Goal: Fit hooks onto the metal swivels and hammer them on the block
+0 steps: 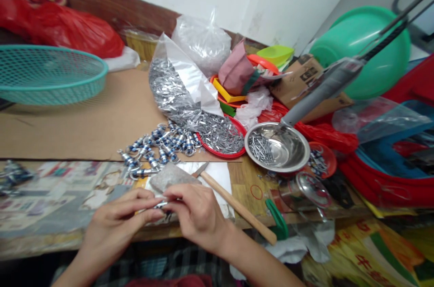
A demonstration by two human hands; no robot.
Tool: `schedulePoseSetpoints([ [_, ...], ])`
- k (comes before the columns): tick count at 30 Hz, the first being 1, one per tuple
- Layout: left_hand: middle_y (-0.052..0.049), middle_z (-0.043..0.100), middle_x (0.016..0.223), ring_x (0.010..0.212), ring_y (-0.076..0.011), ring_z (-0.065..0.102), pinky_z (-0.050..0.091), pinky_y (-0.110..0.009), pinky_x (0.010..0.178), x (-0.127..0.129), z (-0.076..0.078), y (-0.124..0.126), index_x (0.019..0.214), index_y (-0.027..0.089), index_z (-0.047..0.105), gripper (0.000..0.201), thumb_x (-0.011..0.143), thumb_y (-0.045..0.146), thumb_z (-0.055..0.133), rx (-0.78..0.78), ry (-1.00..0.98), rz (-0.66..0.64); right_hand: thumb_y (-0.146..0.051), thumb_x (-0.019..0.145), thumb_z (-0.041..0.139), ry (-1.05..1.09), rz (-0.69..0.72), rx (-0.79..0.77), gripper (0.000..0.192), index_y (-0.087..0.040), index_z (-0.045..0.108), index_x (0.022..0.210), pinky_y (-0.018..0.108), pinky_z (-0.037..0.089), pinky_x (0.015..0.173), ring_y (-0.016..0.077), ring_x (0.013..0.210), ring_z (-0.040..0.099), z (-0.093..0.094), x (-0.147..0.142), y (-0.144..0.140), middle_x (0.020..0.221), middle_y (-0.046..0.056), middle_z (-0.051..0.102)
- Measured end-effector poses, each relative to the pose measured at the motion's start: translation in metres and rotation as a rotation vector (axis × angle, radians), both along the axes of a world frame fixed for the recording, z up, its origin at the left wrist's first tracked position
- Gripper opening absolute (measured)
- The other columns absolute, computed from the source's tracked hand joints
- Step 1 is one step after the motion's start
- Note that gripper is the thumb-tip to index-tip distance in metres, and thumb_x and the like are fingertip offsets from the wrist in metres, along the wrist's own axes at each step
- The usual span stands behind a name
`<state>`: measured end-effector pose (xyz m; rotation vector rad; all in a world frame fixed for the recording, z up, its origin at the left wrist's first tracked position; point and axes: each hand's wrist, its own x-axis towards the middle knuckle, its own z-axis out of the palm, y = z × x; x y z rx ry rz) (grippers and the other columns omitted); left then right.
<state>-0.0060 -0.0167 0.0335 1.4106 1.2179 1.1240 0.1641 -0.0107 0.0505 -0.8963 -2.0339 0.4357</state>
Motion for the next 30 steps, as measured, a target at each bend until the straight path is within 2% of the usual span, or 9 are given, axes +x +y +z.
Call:
schedulePoseSetpoints([
  [3,0.0,0.068,0.062,0.061,-0.0147,0.062,0.048,-0.02,0.056,-0.001,0.004,0.0,0.061,0.027,0.074,0.009,0.061,0.019,0.07,-0.073,-0.101,0.021,-0.021,0.079,0.06,-0.048,0.055,0.016,0.026,-0.017,0.052,0.103,0.027,0.052,0.071,0.0161,0.081,0.062,-0.002,0.005,-0.004,0.088,0.008,0.065],
  [6,0.0,0.068,0.063,0.063,-0.0152,0.062,0.048,-0.022,0.06,-0.002,0.005,0.001,0.059,0.025,0.072,0.006,0.062,0.02,0.07,-0.084,-0.124,0.017,-0.014,0.081,0.053,-0.172,0.128,0.195,0.021,-0.017,0.056,0.102,0.026,0.051,0.069,0.016,0.083,0.061,-0.007,0.01,-0.004,0.091,0.01,0.065],
  [9,0.0,0.066,0.067,0.069,-0.016,0.061,0.047,-0.023,0.065,-0.005,0.005,0.002,0.061,0.025,0.071,0.006,0.065,0.022,0.068,-0.02,-0.032,-0.009,-0.009,0.083,0.044,-0.212,0.161,0.325,0.023,-0.015,0.058,0.1,0.026,0.051,0.068,0.0163,0.083,0.062,-0.011,0.012,-0.003,0.088,0.011,0.067],
  [13,-0.002,0.066,0.076,0.078,-0.0182,0.061,0.046,-0.026,0.072,-0.007,0.007,0.002,0.059,0.025,0.07,0.009,0.067,0.025,0.065,0.027,0.08,-0.043,-0.01,0.084,0.044,-0.199,0.17,0.341,0.023,-0.012,0.06,0.099,0.028,0.052,0.069,0.0181,0.087,0.062,-0.01,0.014,-0.001,0.089,0.014,0.067],
  [19,-0.003,0.071,0.084,0.086,-0.0221,0.063,0.047,-0.03,0.08,-0.002,0.006,0.002,0.061,0.026,0.071,0.011,0.068,0.028,0.063,-0.047,0.091,-0.016,-0.01,0.084,0.046,-0.224,0.184,0.388,0.02,-0.007,0.063,0.095,0.029,0.053,0.076,0.0199,0.094,0.062,-0.001,0.015,-0.001,0.09,0.015,0.068],
  [22,-0.003,0.072,0.087,0.088,-0.0231,0.064,0.047,-0.032,0.083,-0.003,0.006,0.003,0.061,0.027,0.071,0.012,0.068,0.028,0.062,-0.034,0.112,-0.046,-0.01,0.083,0.048,-0.229,0.185,0.371,0.018,-0.008,0.064,0.092,0.029,0.053,0.074,0.0199,0.091,0.063,0.001,0.015,-0.001,0.089,0.014,0.069],
  [25,-0.004,0.072,0.086,0.084,-0.0232,0.065,0.048,-0.033,0.081,-0.006,0.008,0.005,0.062,0.026,0.072,0.011,0.067,0.027,0.063,-0.049,0.081,-0.091,-0.011,0.083,0.048,-0.181,0.129,0.302,0.02,-0.013,0.065,0.094,0.027,0.054,0.069,0.0174,0.088,0.064,-0.002,0.014,-0.003,0.091,0.012,0.069],
  [28,-0.004,0.073,0.075,0.074,-0.0222,0.066,0.052,-0.031,0.072,-0.003,0.006,0.003,0.065,0.022,0.072,0.01,0.067,0.029,0.064,-0.17,-0.045,-0.1,-0.01,0.08,0.053,-0.07,0.039,0.189,0.022,-0.019,0.067,0.094,0.023,0.054,0.065,0.0144,0.079,0.066,-0.01,0.008,-0.008,0.09,0.01,0.069],
  [30,-0.004,0.073,0.077,0.074,-0.0219,0.067,0.054,-0.03,0.068,0.002,0.0,-0.001,0.079,0.021,0.071,0.019,0.063,0.03,0.068,-0.275,-0.183,-0.052,-0.013,0.077,0.058,0.047,-0.027,0.088,0.018,-0.018,0.069,0.091,0.021,0.054,0.062,0.0137,0.071,0.066,-0.016,0.002,-0.013,0.084,0.009,0.069],
])
